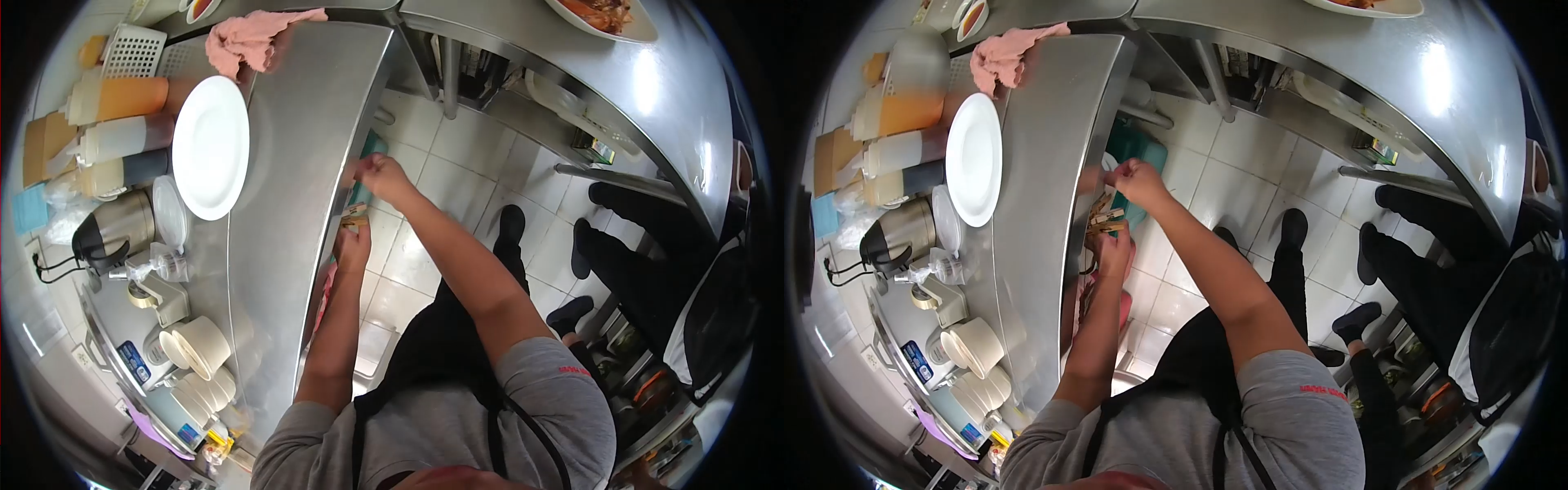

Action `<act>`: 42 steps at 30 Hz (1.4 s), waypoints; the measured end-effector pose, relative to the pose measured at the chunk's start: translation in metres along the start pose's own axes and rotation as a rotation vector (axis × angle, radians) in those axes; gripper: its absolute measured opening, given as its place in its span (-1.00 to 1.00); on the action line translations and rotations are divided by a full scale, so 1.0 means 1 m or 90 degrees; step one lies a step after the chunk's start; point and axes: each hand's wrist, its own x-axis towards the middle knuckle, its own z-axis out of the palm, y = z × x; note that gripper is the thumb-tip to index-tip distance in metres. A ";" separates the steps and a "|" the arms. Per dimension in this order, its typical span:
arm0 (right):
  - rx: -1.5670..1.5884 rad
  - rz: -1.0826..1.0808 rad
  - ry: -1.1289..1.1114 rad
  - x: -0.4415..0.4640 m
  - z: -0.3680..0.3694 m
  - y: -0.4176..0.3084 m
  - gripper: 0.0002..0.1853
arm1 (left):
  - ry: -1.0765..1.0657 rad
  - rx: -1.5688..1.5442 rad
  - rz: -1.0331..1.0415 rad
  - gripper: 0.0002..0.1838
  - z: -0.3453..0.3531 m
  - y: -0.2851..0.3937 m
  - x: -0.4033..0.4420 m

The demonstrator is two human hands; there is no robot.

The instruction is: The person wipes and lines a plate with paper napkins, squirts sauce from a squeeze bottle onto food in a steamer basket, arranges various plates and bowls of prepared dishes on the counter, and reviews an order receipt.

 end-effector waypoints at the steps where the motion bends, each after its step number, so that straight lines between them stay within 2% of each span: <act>1: -0.064 -0.013 0.011 0.002 0.001 -0.002 -0.78 | 0.005 -0.031 0.055 -0.57 0.008 -0.012 0.004; 2: -0.129 -0.026 0.022 0.004 0.002 -0.004 -0.78 | 0.005 -0.046 0.059 -0.59 0.018 -0.024 0.008; 4: -0.105 -0.057 0.028 0.006 0.002 -0.006 -0.80 | 0.006 -0.078 0.064 -0.62 0.026 -0.029 0.015; 6: -0.099 -0.090 0.058 0.015 0.003 0.001 -0.83 | -0.001 0.050 0.085 -0.63 0.019 -0.018 0.019; 7: -0.029 -0.099 0.063 0.013 -0.002 0.001 -0.85 | -0.004 0.113 0.094 -0.63 0.012 -0.008 0.021; 9: 0.104 -0.117 0.069 0.002 -0.027 -0.001 -0.89 | 0.022 0.028 0.139 -0.63 0.006 -0.002 0.026; 10: 0.178 -0.071 0.058 -0.009 -0.042 -0.007 -0.89 | 0.037 -0.016 0.161 -0.63 0.004 0.001 0.027; 11: 0.249 -0.023 0.048 -0.021 -0.058 -0.012 -0.89 | 0.037 -0.018 0.090 -0.59 0.003 0.008 0.027; 13: 0.287 -0.030 0.054 -0.041 -0.082 -0.015 -0.87 | 0.009 0.052 0.061 -0.56 -0.001 0.022 0.013; 15: 0.267 0.003 0.067 -0.058 -0.101 -0.020 -0.89 | -0.228 0.009 -0.133 -0.45 0.008 0.014 0.012; 16: 0.258 0.018 0.074 -0.067 -0.108 -0.022 -0.89 | -0.006 0.173 0.055 -0.39 0.011 0.020 -0.008; 18: 0.180 0.000 0.044 -0.082 -0.121 -0.025 -0.92 | 0.032 0.169 0.118 -0.27 0.022 0.020 -0.033; 20: 0.079 -0.042 0.025 -0.096 -0.123 -0.026 -0.93 | 0.012 0.096 0.213 -0.27 0.021 0.025 -0.054; 21: 0.019 -0.073 0.020 -0.103 -0.122 -0.024 -0.93 | -0.022 -0.076 0.246 -0.31 0.022 0.024 -0.060; 22: -0.041 -0.104 0.015 -0.112 -0.119 -0.023 -0.93 | -0.144 -0.177 0.200 -0.43 0.016 0.027 -0.059; 24: -0.207 -0.261 0.013 -0.134 -0.102 -0.038 -0.89 | -0.396 -0.678 -0.181 -0.53 -0.018 0.058 -0.057; 25: -0.267 -0.346 -0.005 -0.143 -0.096 -0.041 -0.88 | -0.447 -0.808 -0.192 -0.57 -0.032 0.065 -0.054; 27: -0.357 -0.480 -0.046 -0.156 -0.084 -0.047 -0.81 | -0.416 -0.885 -0.155 -0.65 -0.057 0.082 -0.052; 30: -0.421 -0.574 -0.020 -0.174 -0.068 -0.051 -0.83 | -0.350 -0.903 -0.119 -0.81 -0.078 0.092 -0.052; 31: -0.461 -0.553 -0.052 -0.178 -0.068 -0.051 -0.74 | -0.336 -0.880 -0.101 -0.84 -0.084 0.091 -0.052; 34: -0.161 -0.308 -0.090 -0.198 -0.054 -0.056 -0.51 | -0.264 -0.757 0.009 -0.91 -0.104 0.090 -0.060; 35: -0.024 -0.191 -0.133 -0.200 -0.048 -0.058 -0.35 | -0.254 -0.752 0.061 -0.92 -0.107 0.089 -0.064; 38: 0.078 -0.063 -0.103 -0.202 -0.027 -0.090 -0.38 | -0.185 -0.732 0.216 -0.95 -0.118 0.091 -0.074; 40: 0.066 -0.077 -0.071 -0.196 -0.011 -0.097 -0.56 | -0.158 -0.758 0.245 -0.92 -0.131 0.090 -0.077; 42: 0.014 -0.048 -0.076 -0.190 -0.003 -0.104 -0.65 | -0.161 -0.782 0.177 -0.91 -0.145 0.082 -0.073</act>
